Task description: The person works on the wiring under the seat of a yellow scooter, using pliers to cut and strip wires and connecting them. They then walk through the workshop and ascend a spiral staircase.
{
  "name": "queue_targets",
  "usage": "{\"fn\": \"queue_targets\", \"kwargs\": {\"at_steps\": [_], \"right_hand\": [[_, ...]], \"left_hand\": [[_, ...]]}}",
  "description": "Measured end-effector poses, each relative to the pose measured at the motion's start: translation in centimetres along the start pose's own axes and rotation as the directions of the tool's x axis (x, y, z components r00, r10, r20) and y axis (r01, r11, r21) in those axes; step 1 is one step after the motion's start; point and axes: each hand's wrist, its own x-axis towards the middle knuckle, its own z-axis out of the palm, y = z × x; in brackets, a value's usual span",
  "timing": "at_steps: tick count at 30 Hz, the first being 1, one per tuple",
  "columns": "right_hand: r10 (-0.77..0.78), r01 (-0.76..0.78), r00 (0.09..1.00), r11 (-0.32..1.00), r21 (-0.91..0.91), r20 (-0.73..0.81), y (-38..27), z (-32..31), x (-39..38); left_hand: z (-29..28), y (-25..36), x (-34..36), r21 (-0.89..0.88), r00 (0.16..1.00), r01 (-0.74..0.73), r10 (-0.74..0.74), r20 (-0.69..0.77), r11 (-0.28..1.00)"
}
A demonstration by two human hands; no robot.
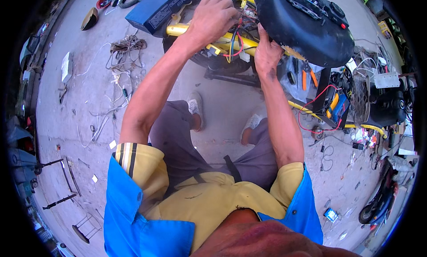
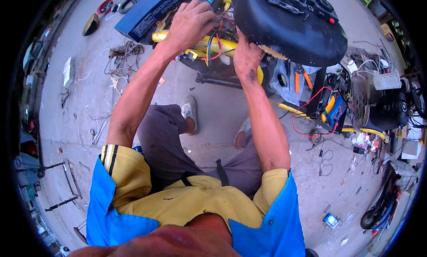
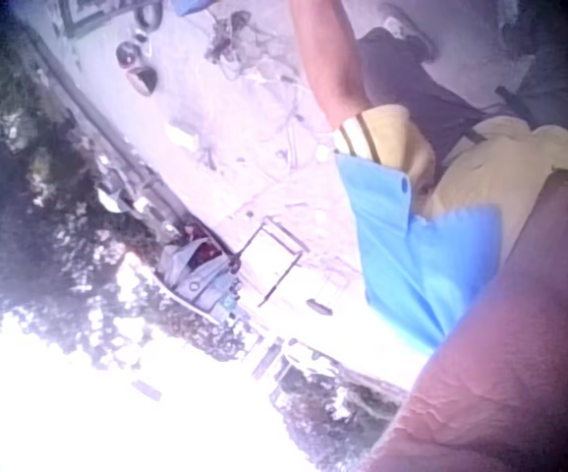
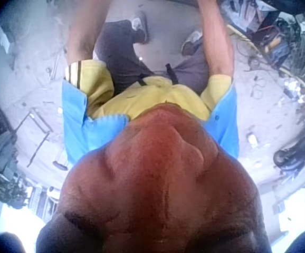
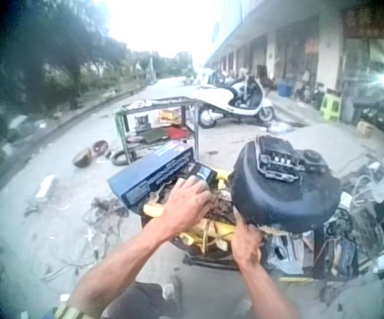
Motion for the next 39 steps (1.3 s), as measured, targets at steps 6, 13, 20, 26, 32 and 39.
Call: {"fn": "queue_targets", "kwargs": {"at_steps": [6, 13, 20, 26, 32, 39], "right_hand": [[-0.012, 0.016, 0.996, 0.999, 0.041, -0.089, 0.9, 0.8, 0.2], [0.044, -0.039, 0.997, 0.996, 0.079, -0.057, -0.7, 0.7, 0.2], [-0.104, 0.096, 0.994, 0.981, -0.167, -0.041, 1.0, 1.0, 1.0], [-0.297, 0.286, 0.955, 0.923, -0.259, -0.002, 1.0, 0.5, 0.7], [-0.422, 0.418, 0.901, 0.790, -0.448, 0.096, -2.0, -1.9, -1.4], [-0.531, 0.526, 0.843, 0.780, -0.339, 0.085, -2.4, -3.6, -1.9]], "left_hand": [[0.3, -0.6, -0.5, -0.048, 0.999, 0.031, -0.029, 0.039, 0.998], [-1.3, -0.1, -0.3, -0.161, 0.987, 0.128, -0.110, 0.118, 0.979], [-1.5, 1.6, -0.5, -0.330, 0.919, 0.389, -0.339, 0.200, 0.860], [-0.4, 1.6, -1.8, -0.541, 0.822, 0.562, -0.494, 0.283, 0.626], [-0.8, 2.5, -1.8, -0.581, 0.771, 0.619, -0.551, 0.320, 0.529], [-1.3, 3.9, -1.3, -0.561, 0.781, 0.613, -0.533, 0.326, 0.556]]}}
